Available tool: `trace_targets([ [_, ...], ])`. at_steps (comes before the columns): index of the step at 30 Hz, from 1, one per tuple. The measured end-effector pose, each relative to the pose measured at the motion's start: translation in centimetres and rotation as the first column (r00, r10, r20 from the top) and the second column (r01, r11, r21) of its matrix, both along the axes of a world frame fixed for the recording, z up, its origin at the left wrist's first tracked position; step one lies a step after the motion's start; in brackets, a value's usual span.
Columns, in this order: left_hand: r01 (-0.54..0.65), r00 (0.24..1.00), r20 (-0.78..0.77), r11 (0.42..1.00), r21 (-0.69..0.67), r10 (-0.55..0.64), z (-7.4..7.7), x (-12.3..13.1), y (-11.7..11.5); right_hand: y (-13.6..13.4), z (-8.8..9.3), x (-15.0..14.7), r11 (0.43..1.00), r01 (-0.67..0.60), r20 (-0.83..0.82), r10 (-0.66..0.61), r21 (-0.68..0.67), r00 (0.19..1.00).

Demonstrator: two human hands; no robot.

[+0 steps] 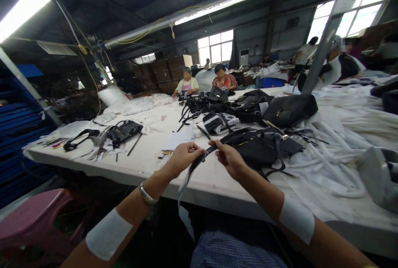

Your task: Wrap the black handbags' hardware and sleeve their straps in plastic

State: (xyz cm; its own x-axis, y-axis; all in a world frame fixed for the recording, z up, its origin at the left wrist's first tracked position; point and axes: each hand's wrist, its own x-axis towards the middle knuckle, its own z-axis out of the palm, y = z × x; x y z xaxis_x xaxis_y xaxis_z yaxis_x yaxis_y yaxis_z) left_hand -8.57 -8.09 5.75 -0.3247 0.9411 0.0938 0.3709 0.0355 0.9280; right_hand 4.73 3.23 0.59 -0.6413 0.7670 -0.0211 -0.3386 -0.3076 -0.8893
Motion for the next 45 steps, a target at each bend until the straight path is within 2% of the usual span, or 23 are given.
trace_targets([
  [3,-0.006,1.000,0.029,1.000,0.005,0.006,0.2,0.5,1.3,-0.7,-1.1,-0.3,0.996,-0.067,0.058,0.063,0.062,0.996],
  [5,0.011,1.000,-0.019,1.000,-0.015,-0.011,0.3,0.7,1.6,0.1,-1.3,0.0,0.991,-0.129,-0.016,0.129,-0.026,0.992],
  [7,0.036,0.997,-0.062,0.997,-0.062,-0.040,0.1,0.7,1.7,1.5,-1.3,0.5,0.985,-0.099,-0.102,0.085,-0.142,0.991],
  [9,0.053,0.997,-0.056,0.993,-0.102,-0.059,-0.3,0.6,1.8,2.6,-1.6,0.9,0.982,-0.027,-0.130,0.003,-0.186,0.992],
  [12,0.068,0.996,-0.056,0.991,-0.117,-0.075,-1.2,0.9,2.8,2.3,-2.7,0.7,0.994,-0.052,-0.051,0.047,-0.097,0.998],
  [15,0.099,0.983,-0.148,0.991,-0.091,-0.111,-2.0,1.6,4.3,1.5,-3.7,0.3,0.992,-0.125,-0.003,0.125,-0.010,0.992],
  [18,0.103,0.973,-0.197,0.992,-0.079,-0.117,-2.5,1.8,5.4,3.0,-4.3,0.9,0.976,-0.193,-0.137,0.179,-0.099,0.974],
  [19,0.097,0.976,-0.184,0.991,-0.095,-0.113,-2.7,1.8,5.6,4.0,-4.3,1.3,0.969,-0.181,-0.183,0.149,-0.171,0.972],
  [21,0.097,0.984,-0.136,0.984,-0.148,-0.117,-3.0,1.6,5.9,6.0,-4.4,1.9,0.947,-0.077,-0.224,0.005,-0.313,0.975],
  [23,0.104,0.987,-0.099,0.976,-0.193,-0.125,-3.1,1.7,6.4,7.2,-4.6,2.2,0.929,0.018,-0.221,-0.107,-0.371,0.969],
  [25,0.096,0.987,-0.108,0.975,-0.199,-0.119,-3.3,1.8,7.2,7.0,-4.8,1.9,0.943,0.038,-0.222,-0.117,-0.330,0.968],
  [29,0.036,0.980,-0.187,0.987,-0.159,-0.066,-3.9,1.9,9.2,4.4,-5.1,0.8,0.991,0.037,-0.199,-0.062,-0.127,0.978],
  [32,0.063,0.993,-0.086,0.978,-0.200,-0.082,-4.7,1.3,9.5,3.5,-4.2,1.0,0.998,0.036,-0.221,-0.049,-0.060,0.974],
  [35,0.150,0.988,0.063,0.967,-0.207,-0.140,-4.9,0.6,8.5,4.4,-2.2,1.8,0.995,0.010,-0.320,-0.041,-0.097,0.947],
  [39,0.207,0.964,0.183,0.976,-0.061,-0.193,-3.4,0.4,6.8,5.5,0.7,2.2,0.995,-0.077,-0.338,0.049,-0.070,0.940],
  [42,0.179,0.968,0.175,0.984,0.009,-0.178,-1.8,0.6,6.2,4.5,2.6,2.0,0.992,-0.106,-0.272,0.121,0.069,0.955],
  [45,0.151,0.979,0.123,0.986,0.073,-0.160,-0.9,0.5,5.6,2.7,4.6,1.9,0.964,-0.166,-0.183,0.205,0.208,0.961],
])
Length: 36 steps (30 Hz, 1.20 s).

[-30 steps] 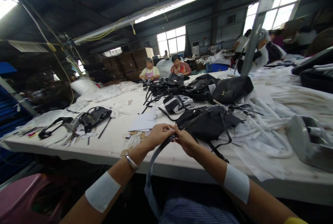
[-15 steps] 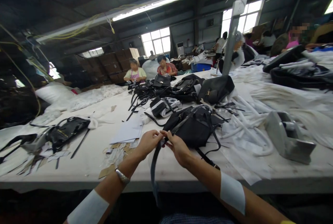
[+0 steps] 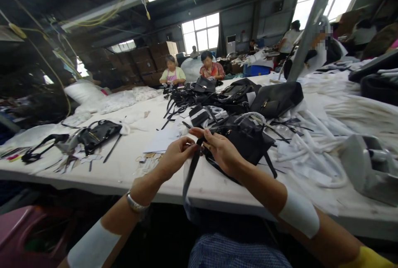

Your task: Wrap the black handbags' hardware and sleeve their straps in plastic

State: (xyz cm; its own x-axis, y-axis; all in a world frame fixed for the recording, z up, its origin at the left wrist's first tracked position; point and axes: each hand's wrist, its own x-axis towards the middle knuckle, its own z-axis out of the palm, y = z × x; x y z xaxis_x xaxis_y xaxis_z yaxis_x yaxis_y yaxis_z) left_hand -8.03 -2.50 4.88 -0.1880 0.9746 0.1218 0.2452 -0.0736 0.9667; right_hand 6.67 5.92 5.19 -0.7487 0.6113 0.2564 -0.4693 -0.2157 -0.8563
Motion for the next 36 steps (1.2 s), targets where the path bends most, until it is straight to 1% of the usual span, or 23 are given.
trace_targets([
  [2,0.021,0.999,0.027,0.999,0.046,-0.022,0.3,-0.3,-0.8,-1.1,1.3,0.1,0.999,-0.038,0.006,0.038,0.022,0.999],
  [5,0.053,0.994,0.096,0.996,0.074,-0.060,0.5,-0.6,-2.5,-2.2,2.6,0.3,0.998,-0.070,-0.020,0.070,-0.008,0.997],
  [7,0.049,0.995,0.087,0.995,0.084,-0.056,0.7,-0.6,-3.8,-2.8,2.9,0.3,0.997,-0.074,-0.013,0.074,-0.015,0.997],
  [10,0.036,0.998,0.038,0.994,0.103,-0.040,1.1,-0.1,-5.9,-4.6,2.6,0.2,0.997,-0.074,0.018,0.074,0.004,0.997],
  [13,-0.041,0.999,0.004,0.991,0.131,0.041,1.2,0.7,-8.1,-7.4,2.2,0.0,0.990,-0.083,0.067,0.076,0.114,0.995],
  [16,-0.165,0.985,-0.016,0.962,0.219,0.173,0.9,1.5,-10.7,-10.5,2.0,-0.3,0.956,-0.106,0.105,0.080,0.275,0.991],
  [17,-0.198,0.979,0.000,0.952,0.232,0.204,0.7,1.8,-11.6,-11.2,1.9,-0.4,0.945,-0.121,0.111,0.092,0.303,0.990],
  [18,-0.219,0.975,0.024,0.950,0.221,0.219,0.4,2.0,-12.6,-11.8,1.8,-0.4,0.941,-0.149,0.117,0.118,0.303,0.986],
  [19,-0.232,0.973,0.057,0.953,0.194,0.225,0.1,2.1,-13.5,-12.2,1.6,-0.5,0.946,-0.189,0.120,0.162,0.264,0.979],
  [20,-0.240,0.969,0.093,0.958,0.156,0.228,-0.3,2.1,-14.5,-12.4,1.3,-0.6,0.952,-0.246,0.117,0.227,0.184,0.967],
  [21,-0.248,0.965,0.121,0.962,0.114,0.234,-0.8,2.0,-15.4,-12.3,0.8,-0.7,0.953,-0.294,0.093,0.287,0.075,0.954],
  [22,-0.260,0.958,0.141,0.963,0.073,0.248,-1.3,1.8,-16.3,-12.1,0.3,-0.8,0.949,-0.311,0.048,0.313,-0.046,0.948],
  [23,-0.281,0.950,0.151,0.959,0.030,0.273,-1.8,1.6,-17.1,-11.7,-0.3,-0.9,0.942,-0.296,-0.004,0.299,-0.157,0.954],
  [24,-0.304,0.940,0.155,0.952,-0.020,0.303,-2.3,1.4,-17.8,-11.3,-0.9,-1.1,0.936,-0.258,-0.043,0.255,-0.240,0.966],
  [25,-0.321,0.931,0.156,0.944,-0.077,0.330,-2.8,1.1,-18.3,-10.9,-1.5,-1.3,0.935,-0.212,-0.058,0.204,-0.285,0.977],
  [26,-0.325,0.926,0.155,0.936,-0.135,0.344,-3.2,0.9,-18.7,-10.5,-2.1,-1.6,0.941,-0.175,-0.050,0.167,-0.290,0.985],
  [27,-0.315,0.926,0.157,0.932,-0.181,0.344,-3.6,0.7,-19.0,-10.2,-2.6,-1.8,0.952,-0.154,-0.021,0.154,-0.263,0.988],
  [28,-0.292,0.931,0.161,0.933,-0.210,0.327,-3.9,0.6,-19.2,-10.0,-3.0,-2.1,0.963,-0.162,0.026,0.171,-0.215,0.985],
  [30,-0.224,0.951,0.165,0.950,-0.219,0.263,-4.3,0.4,-19.2,-9.8,-3.3,-2.3,0.973,-0.213,0.135,0.224,-0.090,0.965],
  [33,-0.139,0.974,0.148,0.968,-0.207,0.172,-4.3,0.2,-18.6,-9.6,-3.2,-2.2,0.950,-0.300,0.235,0.274,0.086,0.933],
  [36,-0.124,0.980,0.125,0.970,-0.210,0.152,-4.0,0.4,-17.2,-9.7,-3.1,-2.0,0.912,-0.338,0.281,0.270,0.231,0.921],
])
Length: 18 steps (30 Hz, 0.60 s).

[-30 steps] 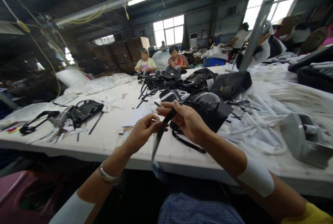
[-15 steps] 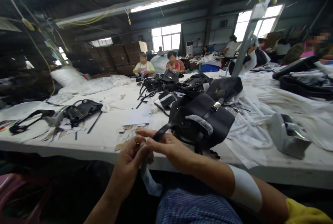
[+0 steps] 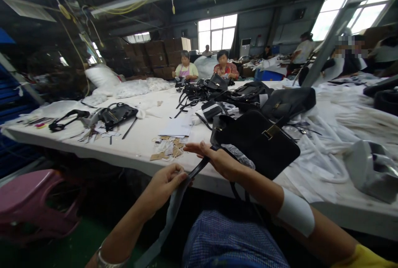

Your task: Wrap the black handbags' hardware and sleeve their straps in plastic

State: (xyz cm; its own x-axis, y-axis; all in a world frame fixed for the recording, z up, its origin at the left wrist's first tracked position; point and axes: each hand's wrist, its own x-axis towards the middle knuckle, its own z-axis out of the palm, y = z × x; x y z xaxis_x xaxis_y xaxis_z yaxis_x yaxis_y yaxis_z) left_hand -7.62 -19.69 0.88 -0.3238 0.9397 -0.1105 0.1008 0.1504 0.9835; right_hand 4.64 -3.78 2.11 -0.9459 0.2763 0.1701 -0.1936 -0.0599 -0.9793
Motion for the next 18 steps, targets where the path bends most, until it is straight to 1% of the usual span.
trace_targets([
  [3,0.010,1.000,0.017,0.998,0.066,-0.011,0.2,0.7,2.3,-0.5,-0.4,0.0,0.995,-0.017,0.061,0.011,0.096,0.998],
  [5,0.011,0.999,0.044,0.992,0.125,-0.017,0.1,1.2,3.8,-0.7,-0.7,0.0,0.996,-0.032,0.097,0.023,0.087,0.995],
  [6,0.007,0.999,0.044,0.990,0.141,-0.013,0.0,1.2,4.3,-0.6,-0.9,0.1,0.998,-0.037,0.097,0.031,0.053,0.995],
  [7,-0.002,1.000,0.030,0.989,0.148,-0.002,-0.1,1.2,4.6,-0.4,-1.1,0.2,0.999,-0.040,0.089,0.041,-0.006,0.995],
  [9,-0.020,0.999,-0.042,0.990,0.142,0.026,-0.4,0.9,4.6,0.2,-1.6,0.5,0.979,-0.046,0.057,0.059,-0.198,0.997],
  [11,-0.042,0.989,-0.135,0.993,0.115,0.058,-0.8,0.3,4.1,1.0,-2.4,0.9,0.911,-0.018,0.025,0.031,-0.412,0.999],
  [12,-0.051,0.983,-0.169,0.995,0.089,0.066,-1.1,0.0,3.9,1.4,-2.9,0.9,0.876,0.011,0.021,-0.002,-0.482,1.000],
  [13,-0.058,0.980,-0.184,0.996,0.060,0.069,-1.3,-0.2,3.7,1.6,-3.4,0.9,0.854,0.048,0.025,-0.041,-0.518,0.999],
  [14,-0.059,0.982,-0.179,0.998,0.035,0.064,-1.6,-0.2,3.8,1.7,-3.8,0.9,0.848,0.085,0.034,-0.079,-0.522,0.996],
  [15,-0.054,0.986,-0.160,0.998,0.020,0.057,-1.8,-0.2,3.9,1.8,-4.3,0.7,0.856,0.120,0.048,-0.110,-0.503,0.993],
  [18,-0.035,0.990,-0.136,0.998,0.045,0.041,-2.3,0.2,5.5,1.4,-5.1,0.2,0.906,0.167,0.099,-0.139,-0.390,0.985],
])
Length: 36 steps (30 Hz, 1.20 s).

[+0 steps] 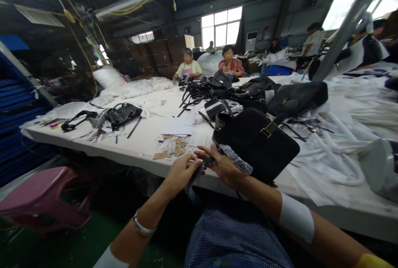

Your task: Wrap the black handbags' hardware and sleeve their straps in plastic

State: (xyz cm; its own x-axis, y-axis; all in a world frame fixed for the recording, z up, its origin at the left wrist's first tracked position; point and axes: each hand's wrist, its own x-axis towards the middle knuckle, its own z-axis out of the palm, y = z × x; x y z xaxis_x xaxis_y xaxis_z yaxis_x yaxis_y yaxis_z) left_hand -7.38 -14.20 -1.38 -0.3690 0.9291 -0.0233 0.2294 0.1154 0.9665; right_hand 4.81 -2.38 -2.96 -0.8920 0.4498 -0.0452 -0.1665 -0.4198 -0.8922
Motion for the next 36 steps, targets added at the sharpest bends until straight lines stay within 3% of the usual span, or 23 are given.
trace_targets([
  [4,0.005,0.985,-0.172,0.997,0.076,0.008,0.1,0.6,2.6,-0.2,-0.3,-0.2,0.996,-0.035,0.040,0.031,0.080,0.999],
  [7,0.022,0.957,-0.289,0.989,0.148,0.022,0.5,0.7,3.5,0.2,-0.6,0.1,0.996,0.015,0.056,-0.020,0.086,0.998],
  [9,-0.009,0.938,-0.336,0.978,0.210,0.081,0.7,0.7,3.9,0.5,-0.9,0.3,0.998,0.012,0.035,-0.014,0.054,0.999],
  [12,-0.114,0.897,-0.387,0.958,0.262,0.213,0.8,0.3,4.7,0.8,-1.3,0.2,0.993,-0.117,-0.040,0.117,0.013,0.992],
  [15,-0.157,0.898,-0.359,0.949,0.275,0.252,0.8,-0.3,5.5,1.0,-1.2,0.0,0.988,-0.136,-0.067,0.141,0.073,0.988],
  [17,-0.175,0.952,-0.188,0.934,0.312,0.241,0.5,-0.6,5.4,1.2,-0.8,-0.2,0.990,-0.090,-0.049,0.096,0.112,0.994],
  [19,-0.191,0.982,0.057,0.925,0.328,0.182,-0.3,-0.8,4.4,1.3,-0.2,-0.2,0.989,-0.086,-0.039,0.092,0.124,0.995],
  [21,-0.113,0.971,0.235,0.952,0.284,0.045,-1.8,-0.8,2.8,1.5,0.4,-0.1,0.990,-0.097,-0.048,0.103,0.104,0.994],
  [24,0.124,0.954,0.252,0.980,0.156,-0.161,-4.5,-0.7,0.0,1.8,1.0,0.1,0.996,-0.072,-0.036,0.074,0.052,0.997],
  [27,0.191,0.962,0.185,0.980,0.060,-0.199,-6.3,-0.6,-2.3,2.5,0.8,0.2,0.998,-0.053,-0.017,0.053,0.023,0.998],
  [31,0.292,0.919,0.271,0.956,0.022,-0.286,-6.0,-0.8,-3.7,3.6,0.5,0.0,0.998,-0.054,-0.018,0.054,-0.016,0.998],
  [36,0.448,0.827,0.388,0.894,-0.015,-0.408,-4.9,-0.7,-3.6,5.5,1.8,0.0,0.997,-0.036,0.014,0.037,-0.075,0.999],
])
